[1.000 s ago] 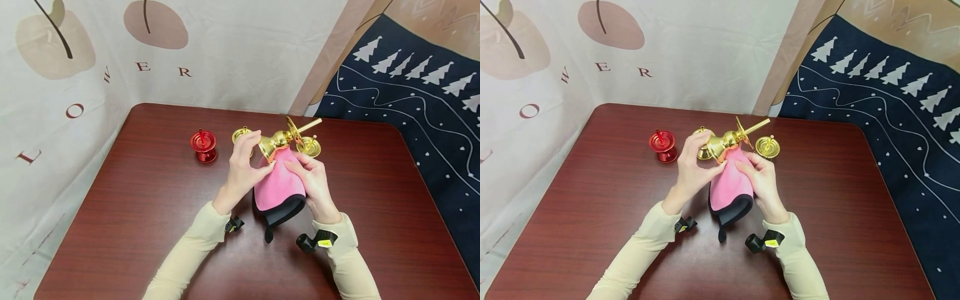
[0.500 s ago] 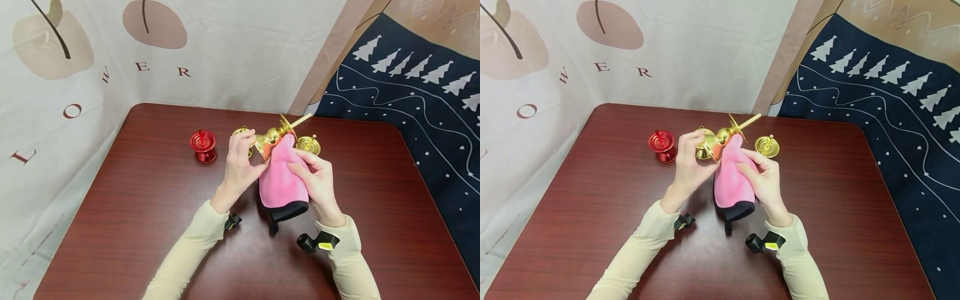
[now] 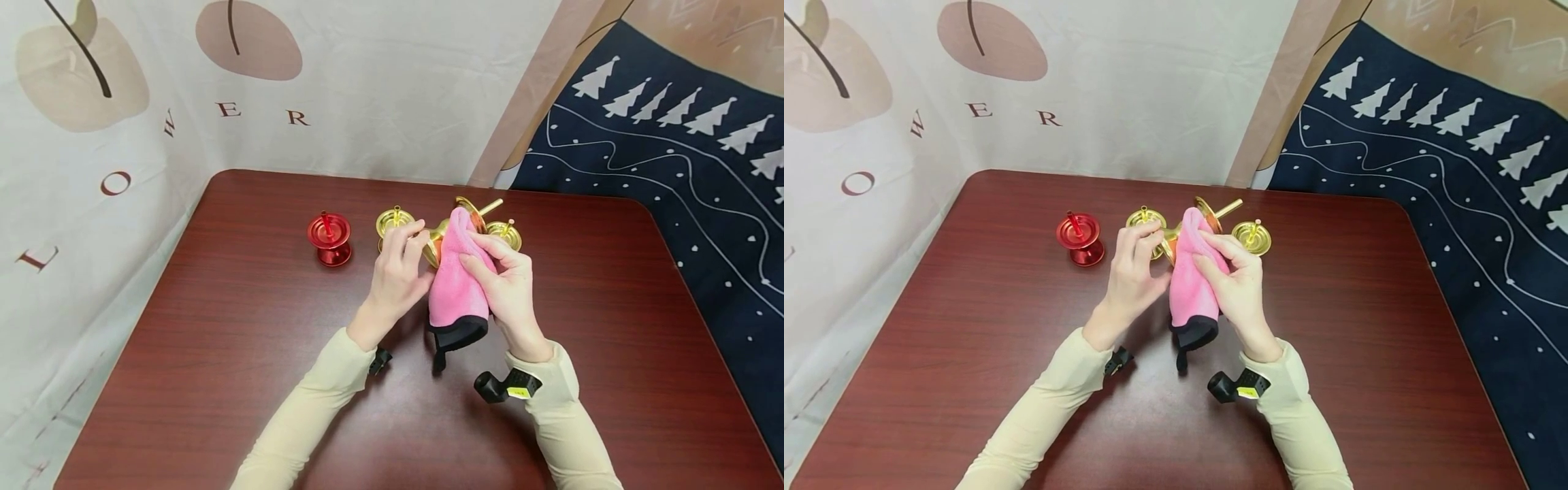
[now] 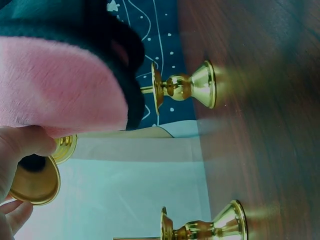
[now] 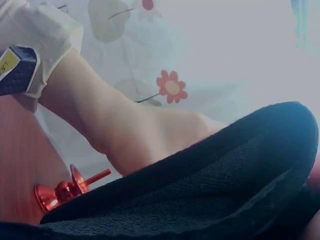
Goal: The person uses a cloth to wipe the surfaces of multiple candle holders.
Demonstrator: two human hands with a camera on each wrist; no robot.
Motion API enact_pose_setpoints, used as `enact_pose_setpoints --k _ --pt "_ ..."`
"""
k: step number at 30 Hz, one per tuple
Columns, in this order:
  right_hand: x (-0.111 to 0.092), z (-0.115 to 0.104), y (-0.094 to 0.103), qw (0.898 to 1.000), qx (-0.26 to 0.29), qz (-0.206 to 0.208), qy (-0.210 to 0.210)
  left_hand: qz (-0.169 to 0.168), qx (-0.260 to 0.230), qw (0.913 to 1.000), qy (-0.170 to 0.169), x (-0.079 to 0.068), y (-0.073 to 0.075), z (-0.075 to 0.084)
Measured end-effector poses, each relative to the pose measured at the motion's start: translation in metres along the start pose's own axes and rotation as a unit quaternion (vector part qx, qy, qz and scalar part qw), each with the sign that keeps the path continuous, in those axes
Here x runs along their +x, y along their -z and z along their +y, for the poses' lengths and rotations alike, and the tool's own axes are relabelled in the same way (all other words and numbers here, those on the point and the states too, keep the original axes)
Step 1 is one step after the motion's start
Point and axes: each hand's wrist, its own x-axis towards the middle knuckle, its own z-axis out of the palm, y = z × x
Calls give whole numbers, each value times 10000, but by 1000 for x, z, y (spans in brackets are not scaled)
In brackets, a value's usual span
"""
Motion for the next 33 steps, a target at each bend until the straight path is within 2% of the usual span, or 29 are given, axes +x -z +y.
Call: enact_pose_setpoints --k 5,8,11,14,17,19,23,27,30,33 --pt "-1 10 1 10000 -31 -61 4 233 -184 9992 250 2 2 -2" --pt "-1 16 1 10000 51 -11 -67 330 -396 9972 550 3 3 -1" --pt "-1 21 2 9998 73 64 -193 317 -700 9917 1030 1 3 0" --pt "-1 24 3 9992 63 126 -367 283 -1173 9760 1813 -3 2 3" --pt "0 26 5 9982 190 151 -540 264 -1671 9504 2611 -4 3 8" --pt "1 27 6 9975 297 169 -615 238 -2024 9314 3017 -2 4 11" --pt "2 29 7 9958 406 280 -768 93 -2760 8961 3476 2 8 15" --pt "3 30 7 9921 448 335 -1126 -136 -3356 8608 3823 4 10 18" --pt "5 30 7 9880 380 380 -1451 -361 -3709 8289 4172 5 10 20" --pt "8 32 7 9827 382 434 -1758 -504 -4164 7857 4547 5 8 22"
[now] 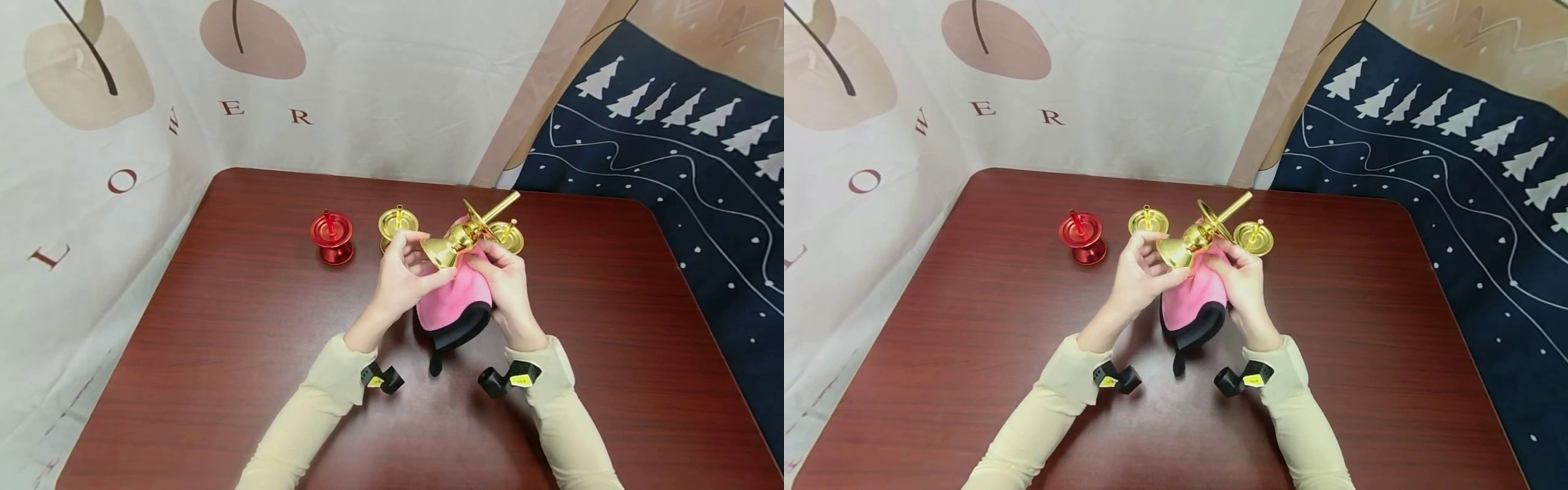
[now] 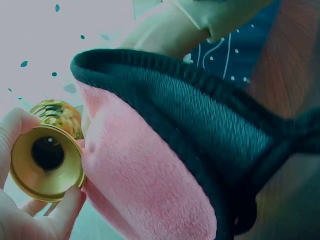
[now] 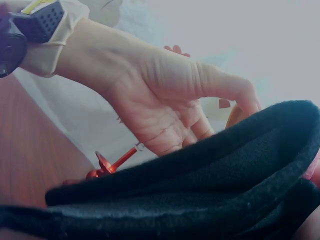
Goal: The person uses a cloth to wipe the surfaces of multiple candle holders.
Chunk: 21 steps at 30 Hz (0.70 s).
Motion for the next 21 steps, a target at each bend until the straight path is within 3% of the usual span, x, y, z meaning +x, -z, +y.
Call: enact_pose_setpoints --k 5,9,12,21 --pt "3 0 2 9990 237 152 -343 -234 -1146 9909 662 0 -1 -2" --pt "1 -1 6 9987 322 151 -370 -402 -1657 9793 1088 0 0 -3" --pt "-2 -1 7 9995 190 103 -250 -458 -1558 9792 1220 1 1 -2" --pt "-4 2 8 9996 22 170 -218 -461 -509 9908 1165 6 -2 -1"
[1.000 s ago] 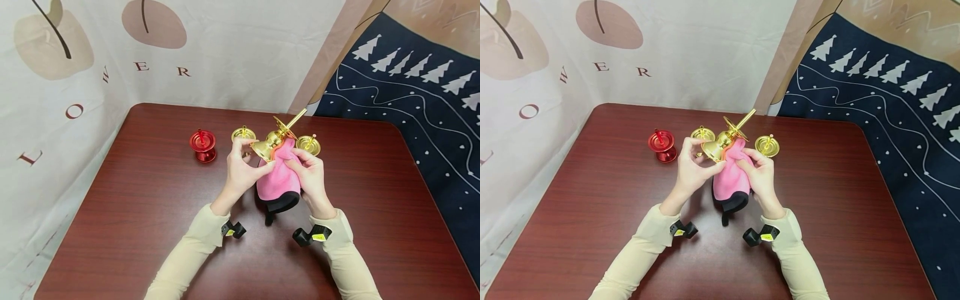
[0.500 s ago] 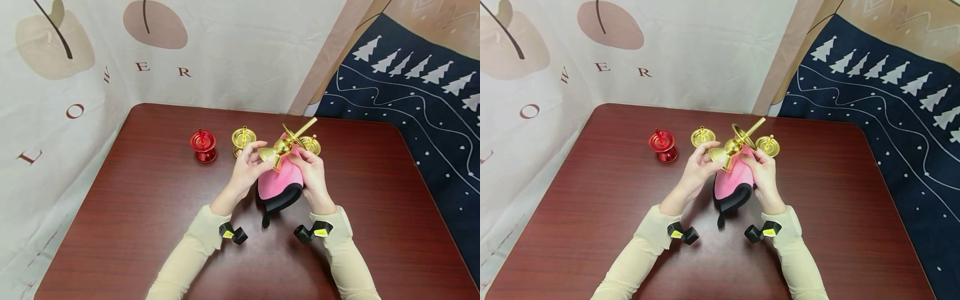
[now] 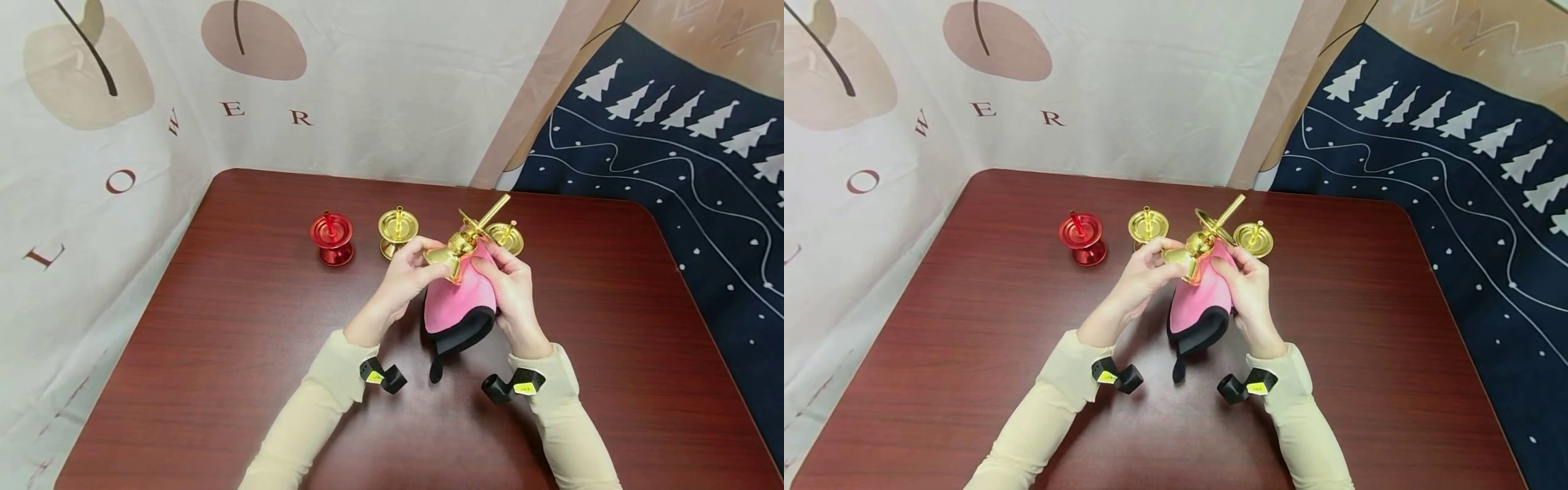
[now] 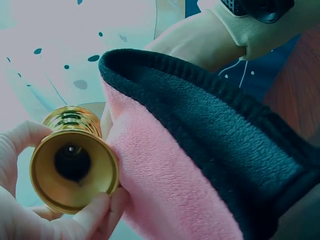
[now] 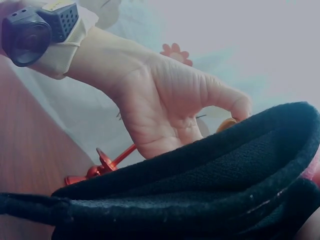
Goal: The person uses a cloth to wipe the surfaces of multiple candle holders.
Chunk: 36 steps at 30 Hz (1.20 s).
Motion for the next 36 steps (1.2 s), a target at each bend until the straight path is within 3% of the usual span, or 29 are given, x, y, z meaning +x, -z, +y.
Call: enact_pose_setpoints --k 7,13,21,28,36 --pt "-2 1 1 9998 -179 -128 35 75 732 9970 220 1 3 1" --pt "-4 0 1 9991 -367 -216 69 -178 930 9943 486 3 10 4" --pt "-4 1 0 9980 -516 -320 147 -250 1208 9900 685 4 13 5" --pt "-5 1 0 9982 -443 -334 246 -372 1040 9932 372 4 15 1" --pt "-5 -5 6 9982 -367 -324 359 -410 828 9950 -375 6 13 -6"
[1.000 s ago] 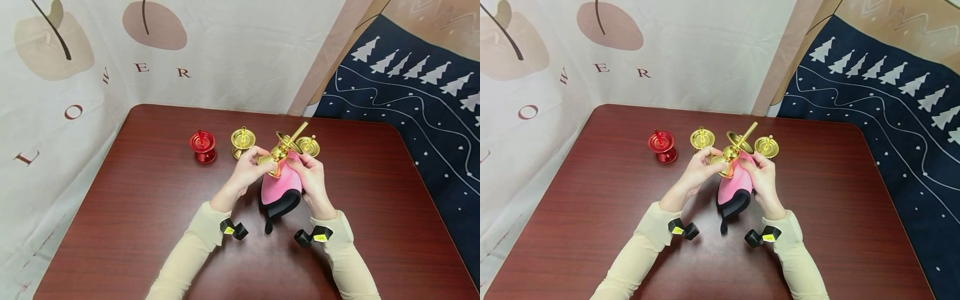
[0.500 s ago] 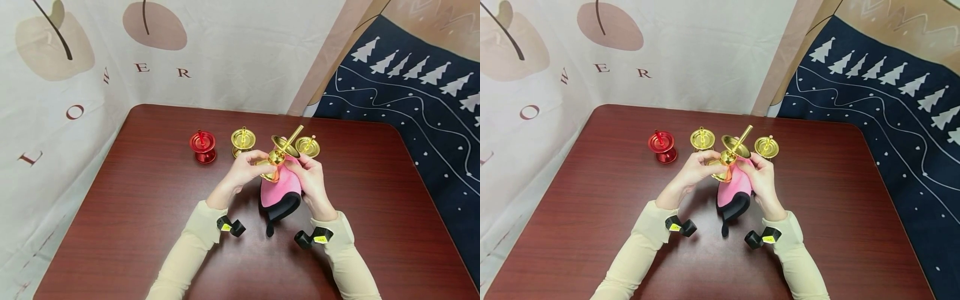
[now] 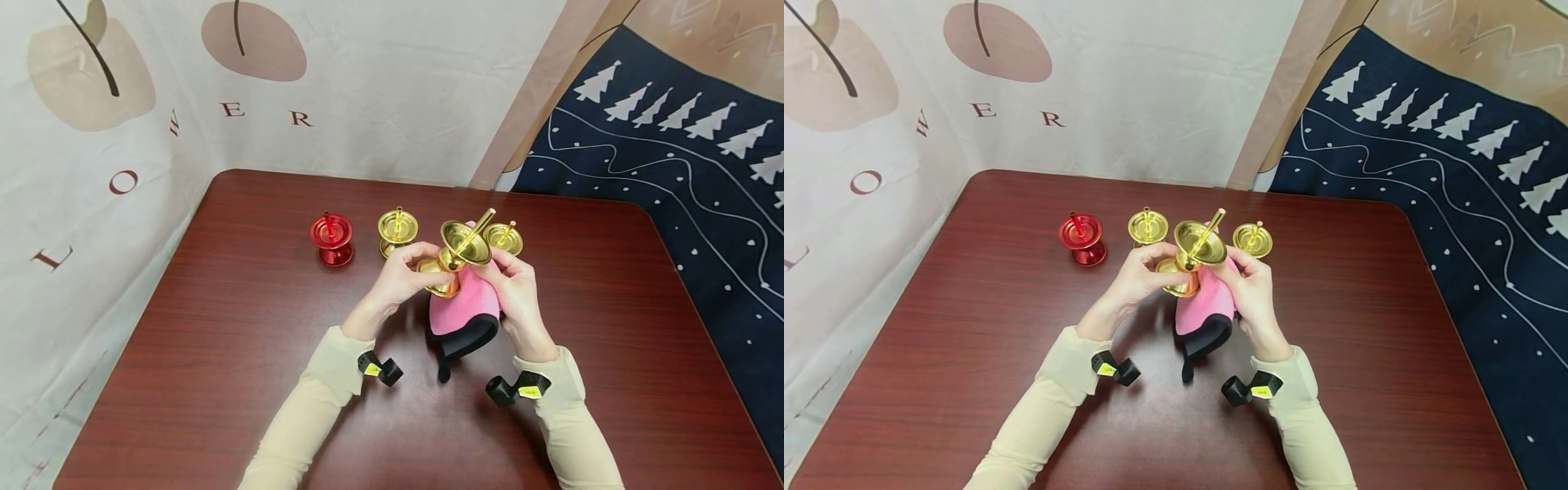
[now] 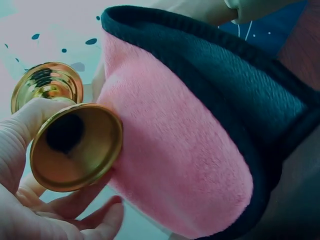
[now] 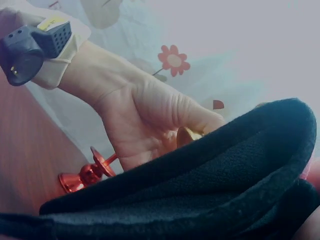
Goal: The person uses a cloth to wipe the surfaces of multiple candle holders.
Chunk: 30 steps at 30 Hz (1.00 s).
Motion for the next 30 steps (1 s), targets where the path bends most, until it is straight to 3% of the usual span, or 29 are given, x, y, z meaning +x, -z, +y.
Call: enact_pose_setpoints --k 6,11,19,26,30 --pt "-2 -4 10 9999 120 83 -88 426 -6 9978 -499 6 -4 -7" --pt "-5 -9 19 9992 265 65 -292 825 422 9926 -780 13 -6 -14" --pt "-11 -17 31 9979 495 134 -391 1103 1003 9793 -1366 25 -10 -26" --pt "-15 -22 40 9974 578 251 -349 1273 1211 9746 -1389 31 -15 -34" --pt "-17 -23 45 9968 696 228 -324 1473 1512 9678 -1372 35 -17 -37"
